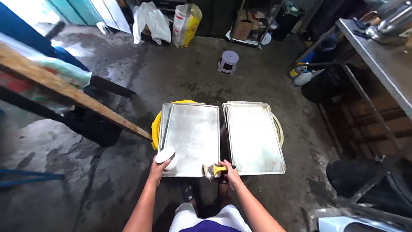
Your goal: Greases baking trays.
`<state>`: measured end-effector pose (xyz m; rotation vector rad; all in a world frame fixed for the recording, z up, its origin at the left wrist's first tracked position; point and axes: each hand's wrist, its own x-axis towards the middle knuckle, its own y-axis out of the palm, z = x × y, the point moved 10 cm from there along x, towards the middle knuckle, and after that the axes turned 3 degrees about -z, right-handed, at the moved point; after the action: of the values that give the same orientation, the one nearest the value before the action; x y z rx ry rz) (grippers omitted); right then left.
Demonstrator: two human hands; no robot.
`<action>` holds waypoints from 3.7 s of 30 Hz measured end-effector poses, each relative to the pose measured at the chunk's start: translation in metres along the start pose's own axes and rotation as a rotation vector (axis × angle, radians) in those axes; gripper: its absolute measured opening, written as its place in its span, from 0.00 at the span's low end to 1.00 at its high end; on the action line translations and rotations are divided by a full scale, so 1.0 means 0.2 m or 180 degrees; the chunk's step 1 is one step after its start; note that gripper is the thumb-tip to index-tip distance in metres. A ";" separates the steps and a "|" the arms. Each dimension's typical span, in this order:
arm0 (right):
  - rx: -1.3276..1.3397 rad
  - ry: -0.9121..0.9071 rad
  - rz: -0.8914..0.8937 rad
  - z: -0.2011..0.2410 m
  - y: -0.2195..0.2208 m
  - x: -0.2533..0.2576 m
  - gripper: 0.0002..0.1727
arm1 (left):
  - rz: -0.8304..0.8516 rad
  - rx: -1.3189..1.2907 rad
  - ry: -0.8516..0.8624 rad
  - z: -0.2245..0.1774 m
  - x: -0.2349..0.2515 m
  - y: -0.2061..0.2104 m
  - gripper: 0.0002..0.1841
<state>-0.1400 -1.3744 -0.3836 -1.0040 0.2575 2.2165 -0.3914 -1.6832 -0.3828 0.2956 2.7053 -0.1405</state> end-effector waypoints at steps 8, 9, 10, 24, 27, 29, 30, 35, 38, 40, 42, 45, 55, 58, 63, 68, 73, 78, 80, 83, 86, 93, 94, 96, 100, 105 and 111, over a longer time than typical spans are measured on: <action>-0.0447 -0.1699 0.0706 0.67 0.16 -0.36 0.16 | 0.1500 0.1762 0.1336 -0.24 -0.21 0.48 0.61; -0.0955 -0.1924 0.0840 0.70 0.18 -0.42 0.16 | 0.1731 0.1852 0.1391 -0.25 -0.28 0.58 0.59; -0.1434 -0.2127 0.0939 0.71 0.20 -0.45 0.15 | 0.1978 0.1945 0.1432 -0.26 -0.35 0.68 0.57; -0.2008 -0.0756 -0.1725 0.28 -1.20 -0.10 0.20 | 0.3841 0.3953 0.0885 0.46 -0.83 1.62 0.54; -0.2728 -0.0717 -0.0496 0.04 -0.70 0.05 0.21 | 0.3961 0.4582 0.0845 0.58 -0.87 1.72 0.53; -0.2033 -0.1061 -0.0321 0.03 -0.67 0.05 0.19 | 0.3959 0.4809 0.0737 0.61 -0.86 1.75 0.51; -0.1643 -0.1033 -0.0496 0.05 -0.82 0.05 0.17 | 0.3954 0.4888 0.0692 0.62 -0.86 1.75 0.50; -0.2225 -0.0791 -0.1854 0.21 -1.54 0.16 0.18 | 0.3951 0.4919 0.0435 0.61 -0.85 1.75 0.50; -0.2502 -0.0730 -0.0662 0.19 -0.82 0.25 0.18 | 0.3968 0.4946 0.0293 0.61 -0.85 1.75 0.51; -0.1913 -0.1318 -0.0177 0.22 -0.61 0.30 0.19 | 0.3944 0.4937 0.0228 0.60 -0.85 1.76 0.50; -0.1237 -0.1481 -0.0509 0.34 -0.95 0.40 0.17 | 0.3941 0.4953 0.0173 0.59 -0.83 1.76 0.51; -0.1934 -0.1153 -0.1441 0.54 -1.50 0.49 0.17 | 0.3947 0.4883 0.0072 0.60 -0.83 1.76 0.52; -0.1524 -0.1457 -0.1024 0.98 -1.39 0.86 0.17 | 0.3670 0.4564 -0.0210 0.58 -0.82 1.75 0.50; -0.2784 -0.0670 -0.1062 1.10 -1.20 0.95 0.20 | 0.3626 0.4494 -0.0253 0.60 -0.83 1.74 0.50; -0.1825 -0.1624 0.0314 1.14 -0.50 1.06 0.18 | 0.3580 0.4406 -0.0312 0.62 -0.83 1.75 0.49; -0.2455 -0.1363 -0.1372 1.44 -1.35 1.22 0.19 | 0.3403 0.4197 -0.0385 0.63 -0.85 1.74 0.48; -0.3240 -0.1512 0.0366 0.85 -0.44 0.86 0.17 | 0.3397 0.4230 -0.0408 0.66 -0.85 1.74 0.51; -0.0625 -0.1129 -0.0962 0.77 -1.64 0.78 0.18 | 0.3264 0.3428 -0.0303 0.54 -0.80 1.75 0.60; 0.0690 -0.0346 -0.1488 0.61 -2.06 0.67 0.21 | 0.2554 0.2224 -0.0212 0.42 -0.71 1.77 0.56; 0.1680 0.0262 -0.1547 0.25 -2.17 0.41 0.30 | 0.1601 0.0740 -0.0684 0.37 -0.54 1.79 0.57; 0.1927 0.0789 -0.1657 -0.15 -2.07 0.25 0.32 | 0.1294 0.0052 -0.1100 0.36 -0.47 1.87 0.45; 0.2248 0.0875 -0.1613 -0.32 -1.93 0.22 0.27 | 0.0794 -0.0462 -0.1500 0.41 -0.49 1.83 0.32; 0.2195 0.0873 -0.1581 -0.31 -1.92 0.21 0.26 | 0.0724 -0.0551 -0.1485 0.41 -0.50 1.83 0.31; 0.2132 0.0887 -0.1532 -0.31 -1.89 0.17 0.25 | 0.0563 -0.0771 -0.1462 0.40 -0.52 1.79 0.28; 0.1863 0.0898 -0.1422 -0.33 -1.73 0.04 0.26 | 0.0230 -0.1027 -0.1411 0.38 -0.50 1.62 0.23; 0.0968 0.0921 -0.0836 -0.38 -1.25 -0.05 0.27 | -0.0178 -0.1035 -0.1008 0.34 -0.39 1.13 0.21; 0.0597 0.0823 -0.0112 -0.34 -0.55 -0.12 0.25 | -0.0373 -0.1081 -0.0479 0.20 -0.26 0.42 0.27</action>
<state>-0.0168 -1.3333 -0.4032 -1.1790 0.5487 1.9867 -0.3102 -1.6171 -0.4025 0.0239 2.5397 0.2517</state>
